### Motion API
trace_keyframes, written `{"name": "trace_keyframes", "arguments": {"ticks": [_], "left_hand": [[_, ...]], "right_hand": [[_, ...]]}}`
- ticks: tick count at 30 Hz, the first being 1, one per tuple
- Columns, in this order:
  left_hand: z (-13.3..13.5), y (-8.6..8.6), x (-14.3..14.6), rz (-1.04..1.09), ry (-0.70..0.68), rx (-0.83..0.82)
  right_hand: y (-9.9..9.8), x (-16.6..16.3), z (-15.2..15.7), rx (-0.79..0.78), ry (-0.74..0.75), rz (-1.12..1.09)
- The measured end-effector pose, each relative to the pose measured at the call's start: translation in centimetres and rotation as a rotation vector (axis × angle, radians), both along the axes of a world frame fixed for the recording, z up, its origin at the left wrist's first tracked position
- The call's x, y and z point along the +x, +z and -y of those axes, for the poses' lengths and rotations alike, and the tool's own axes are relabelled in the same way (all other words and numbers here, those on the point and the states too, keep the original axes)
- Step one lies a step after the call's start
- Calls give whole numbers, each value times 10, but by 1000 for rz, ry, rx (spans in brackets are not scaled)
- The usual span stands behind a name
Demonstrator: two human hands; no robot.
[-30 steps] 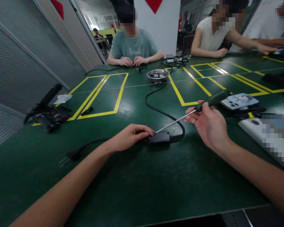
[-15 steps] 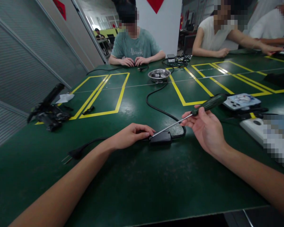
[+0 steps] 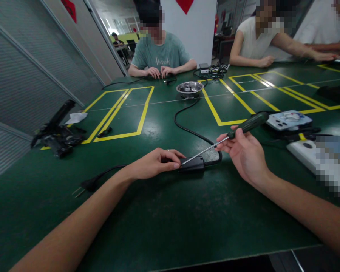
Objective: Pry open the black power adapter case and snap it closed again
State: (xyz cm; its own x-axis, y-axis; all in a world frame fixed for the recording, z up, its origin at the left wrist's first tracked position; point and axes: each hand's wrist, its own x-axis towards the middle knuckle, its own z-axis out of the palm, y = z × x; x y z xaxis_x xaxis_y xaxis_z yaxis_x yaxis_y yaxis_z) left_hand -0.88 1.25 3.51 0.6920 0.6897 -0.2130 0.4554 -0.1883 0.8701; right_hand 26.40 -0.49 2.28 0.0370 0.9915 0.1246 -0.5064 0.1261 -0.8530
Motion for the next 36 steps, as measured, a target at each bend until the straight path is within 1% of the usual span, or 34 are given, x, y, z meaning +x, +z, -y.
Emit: {"name": "trace_keyframes", "arguments": {"ticks": [4, 10, 17, 19, 23, 24, 27, 28, 31, 32, 33, 36], "left_hand": [[1, 1, 1, 0, 5, 6], [3, -2, 3, 69, 25, 6], [2, -1, 2, 26, 15, 24], [3, 0, 2, 19, 15, 25], [3, 2, 4, -13, 26, 36], [4, 2, 5, -19, 29, 40], [4, 3, 6, -21, 31, 48], [5, 3, 6, -20, 34, 51], [5, 4, 7, -27, 39, 60], [6, 4, 7, -31, 38, 64], [6, 5, 7, -35, 36, 67], [7, 6, 8, -40, 37, 73]], "right_hand": [[0, 1, -1, -5, -6, 1], [2, 3, 0, 1, -15, 26], [8, -5, 12, 162, 19, 127], [12, -6, 16, 182, -17, 207], [19, -4, 17, 185, -149, 386], [19, -3, 17, 182, -154, 382], [21, 1, 14, 188, -91, 304], [21, 2, 14, 188, -82, 312], [21, 3, 13, 157, -156, 439], [21, 4, 13, 146, -170, 444], [21, 4, 13, 143, -155, 412], [19, 3, 14, 167, -10, 278]]}}
